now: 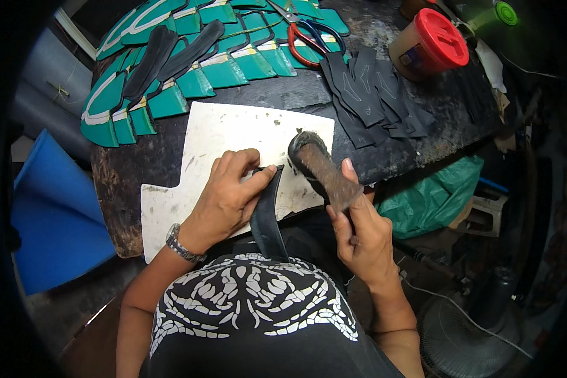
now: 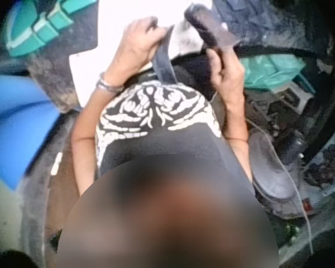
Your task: The person repeatedly hammers a small black rubber piece on a white board, then uses scissors to trim its edges. They continue this cycle of hammering and trimming on multiple rubber pieces, placing finished pieces aside on the table.
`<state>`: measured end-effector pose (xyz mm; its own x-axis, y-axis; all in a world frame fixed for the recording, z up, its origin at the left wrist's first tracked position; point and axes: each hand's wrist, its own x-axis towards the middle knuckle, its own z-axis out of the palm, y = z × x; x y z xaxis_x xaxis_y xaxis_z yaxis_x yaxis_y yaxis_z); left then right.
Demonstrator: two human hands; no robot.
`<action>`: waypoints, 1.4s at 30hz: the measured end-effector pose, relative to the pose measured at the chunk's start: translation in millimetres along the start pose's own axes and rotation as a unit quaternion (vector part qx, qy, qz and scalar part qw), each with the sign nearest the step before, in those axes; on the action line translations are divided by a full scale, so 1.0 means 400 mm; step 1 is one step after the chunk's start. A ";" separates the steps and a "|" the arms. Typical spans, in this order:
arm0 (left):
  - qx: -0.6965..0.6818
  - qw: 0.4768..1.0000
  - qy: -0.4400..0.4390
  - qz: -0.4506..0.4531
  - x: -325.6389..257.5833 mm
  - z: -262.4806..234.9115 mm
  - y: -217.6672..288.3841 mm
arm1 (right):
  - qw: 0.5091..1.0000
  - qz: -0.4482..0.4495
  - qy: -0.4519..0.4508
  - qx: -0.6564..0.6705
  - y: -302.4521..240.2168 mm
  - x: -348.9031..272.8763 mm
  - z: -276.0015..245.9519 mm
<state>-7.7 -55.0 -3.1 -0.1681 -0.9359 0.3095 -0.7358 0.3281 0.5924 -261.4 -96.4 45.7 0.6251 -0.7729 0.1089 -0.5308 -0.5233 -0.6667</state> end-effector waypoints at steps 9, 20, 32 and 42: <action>-0.025 0.999 0.036 -0.012 -0.001 0.004 -0.001 | 0.999 -0.019 0.035 -0.028 0.003 0.012 0.014; -0.039 0.998 0.050 -0.023 0.000 0.000 -0.001 | 0.997 -0.044 0.021 -0.054 0.012 0.032 0.027; -0.082 0.992 0.076 -0.051 0.003 0.003 -0.004 | 0.998 0.003 0.050 -0.041 -0.009 0.039 0.012; -0.024 0.999 0.042 -0.004 0.062 -0.002 -0.012 | 0.998 0.067 0.003 0.009 -0.008 -0.008 0.027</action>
<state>-7.8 -79.7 2.4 -0.1051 -0.9255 0.3639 -0.7042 0.3277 0.6299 -255.5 -88.3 39.4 0.5451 -0.8381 0.0223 -0.5988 -0.4078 -0.6894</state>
